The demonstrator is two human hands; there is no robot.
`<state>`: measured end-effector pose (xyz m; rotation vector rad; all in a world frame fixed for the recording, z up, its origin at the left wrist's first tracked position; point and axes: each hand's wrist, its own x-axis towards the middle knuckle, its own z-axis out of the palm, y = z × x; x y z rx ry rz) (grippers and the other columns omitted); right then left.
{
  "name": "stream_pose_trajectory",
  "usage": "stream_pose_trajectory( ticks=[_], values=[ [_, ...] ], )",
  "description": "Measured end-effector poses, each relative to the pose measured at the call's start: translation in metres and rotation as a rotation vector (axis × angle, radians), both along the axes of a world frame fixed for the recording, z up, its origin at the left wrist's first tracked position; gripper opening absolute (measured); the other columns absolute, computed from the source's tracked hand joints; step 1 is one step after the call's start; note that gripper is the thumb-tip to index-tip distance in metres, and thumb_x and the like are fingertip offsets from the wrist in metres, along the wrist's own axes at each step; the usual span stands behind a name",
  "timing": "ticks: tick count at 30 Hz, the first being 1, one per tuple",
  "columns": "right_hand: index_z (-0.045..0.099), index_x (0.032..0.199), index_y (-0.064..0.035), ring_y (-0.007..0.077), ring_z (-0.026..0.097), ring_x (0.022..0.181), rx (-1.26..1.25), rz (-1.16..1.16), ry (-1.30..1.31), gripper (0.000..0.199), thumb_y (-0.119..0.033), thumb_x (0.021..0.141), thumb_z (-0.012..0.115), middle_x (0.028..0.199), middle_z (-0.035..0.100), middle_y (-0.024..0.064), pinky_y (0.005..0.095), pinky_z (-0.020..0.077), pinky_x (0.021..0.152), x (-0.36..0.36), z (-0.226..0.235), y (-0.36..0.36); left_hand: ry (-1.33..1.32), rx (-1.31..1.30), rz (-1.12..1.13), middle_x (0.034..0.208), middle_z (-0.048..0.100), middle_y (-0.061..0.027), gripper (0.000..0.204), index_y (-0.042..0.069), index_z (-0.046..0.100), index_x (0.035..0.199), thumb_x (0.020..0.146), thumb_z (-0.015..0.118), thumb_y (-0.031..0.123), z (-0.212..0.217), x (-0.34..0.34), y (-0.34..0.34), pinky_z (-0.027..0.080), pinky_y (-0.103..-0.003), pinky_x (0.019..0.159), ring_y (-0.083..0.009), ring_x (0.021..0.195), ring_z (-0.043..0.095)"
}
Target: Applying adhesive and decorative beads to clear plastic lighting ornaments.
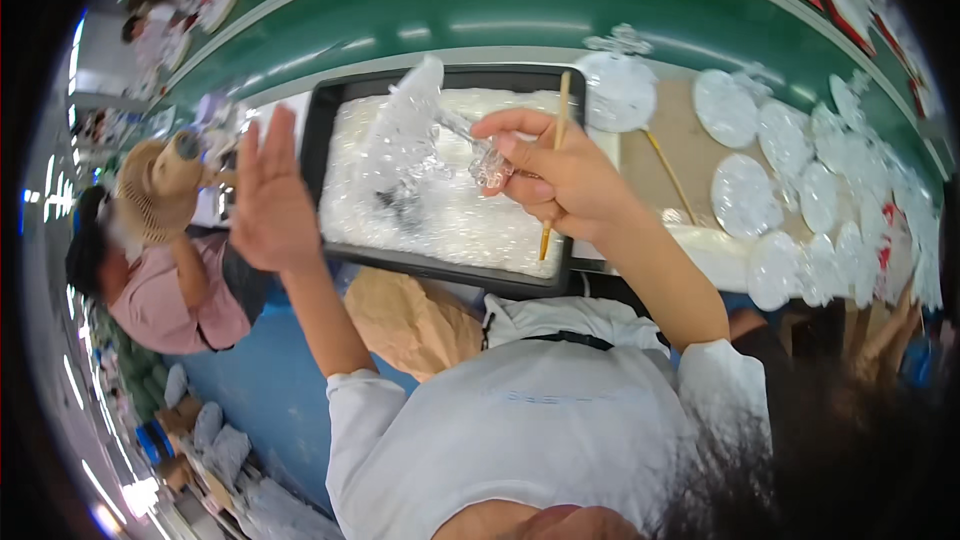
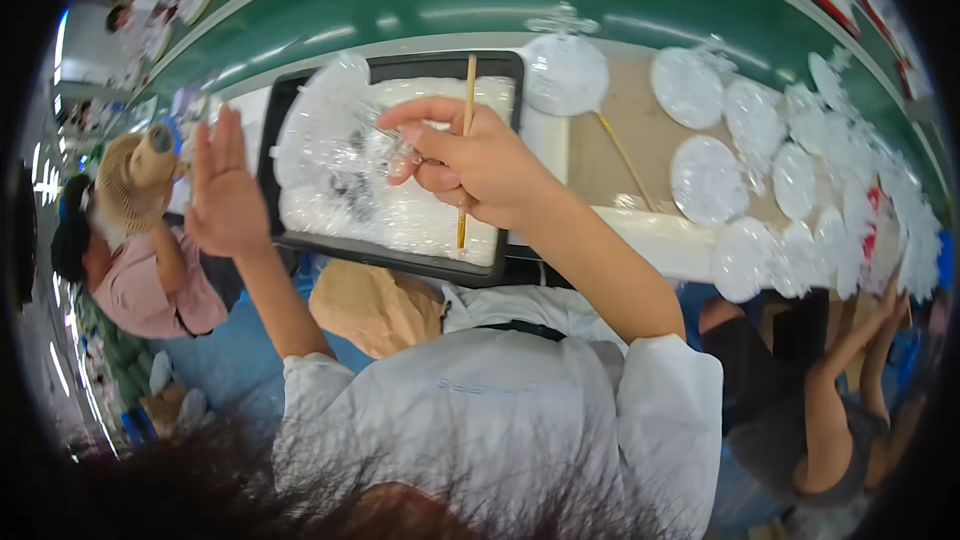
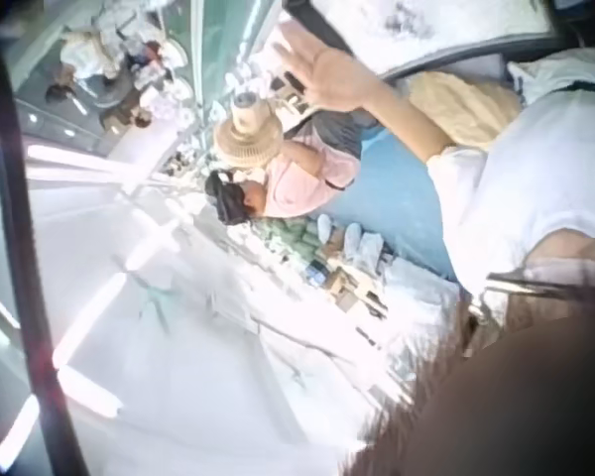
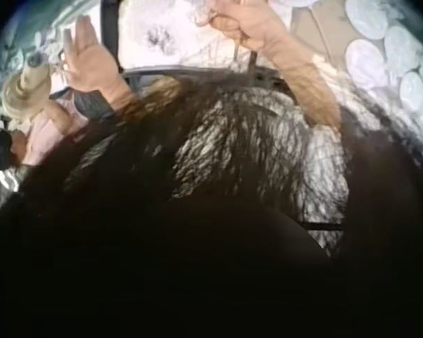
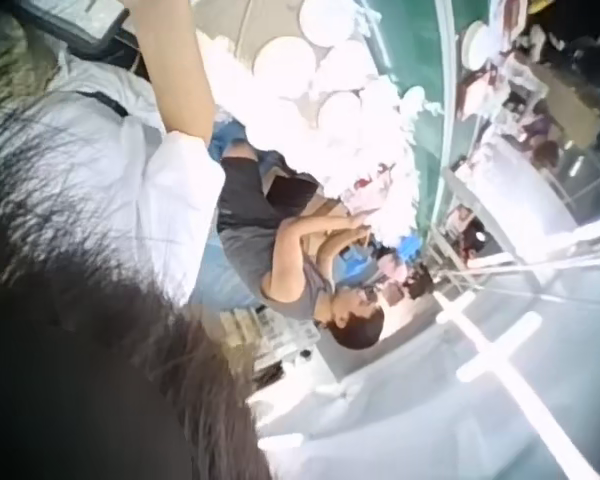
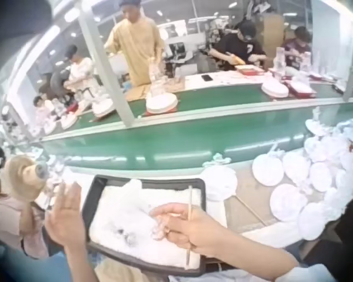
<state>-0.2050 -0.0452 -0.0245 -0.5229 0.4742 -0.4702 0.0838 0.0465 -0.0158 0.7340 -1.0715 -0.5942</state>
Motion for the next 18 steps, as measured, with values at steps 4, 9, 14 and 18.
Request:
stream_pose_trajectory(
  ticks=[4, 9, 14, 18],
  values=[
    [0.062, 0.113, -0.0004, 0.0008, 0.037, 0.040, -0.688, -0.145, 0.186, 0.021, -0.010, 0.096, 0.054, 0.069, 0.064, 0.0074, 0.0178, 0.0248, 0.036, -0.062, 0.058, 0.005, -0.239, 0.287, 0.014, 0.112, 0.066, -0.0232, 0.039, -0.012, 0.055, 0.122, 0.093, 0.048, 0.013, -0.023, 0.015, 0.016, 0.054, -0.043, 0.086, -0.0363, 0.099, 0.067],
    [0.065, 0.107, 0.0008, 0.0061, 0.046, 0.041, -1.063, -0.206, 0.883, 0.022, -0.006, 0.091, 0.051, 0.063, 0.062, 0.0048, 0.0240, 0.0432, 0.048, -0.131, 0.085, 0.029, -0.817, 0.490, -0.118, 0.101, 0.070, -0.0143, 0.021, -0.004, 0.065, 0.106, 0.090, 0.053, 0.002, 0.006, -0.036, -0.019, 0.051, -0.030, 0.082, -0.0217, 0.090, 0.068],
    [0.066, 0.102, 0.0000, 0.0209, 0.061, 0.052, -1.261, 0.004, 1.208, 0.021, -0.005, 0.089, 0.051, 0.061, 0.061, 0.0119, 0.0340, 0.0494, 0.058, -0.124, 0.033, 0.017, -1.346, 0.353, -0.145, 0.093, 0.068, -0.0154, 0.011, 0.000, 0.066, 0.094, 0.087, 0.059, 0.007, -0.003, -0.054, -0.057, 0.051, -0.038, 0.076, -0.0317, 0.086, 0.066],
    [0.067, 0.097, -0.0014, 0.0363, 0.064, 0.065, -1.376, 0.115, 1.299, 0.018, -0.013, 0.090, 0.055, 0.068, 0.063, 0.0210, 0.0431, 0.0497, 0.061, -0.105, 0.001, 0.005, -1.726, 0.654, -0.240, 0.092, 0.067, -0.0155, 0.009, 0.000, 0.065, 0.091, 0.087, 0.060, 0.007, -0.002, -0.060, -0.081, 0.051, -0.042, 0.076, -0.0350, 0.085, 0.064]
  ],
)
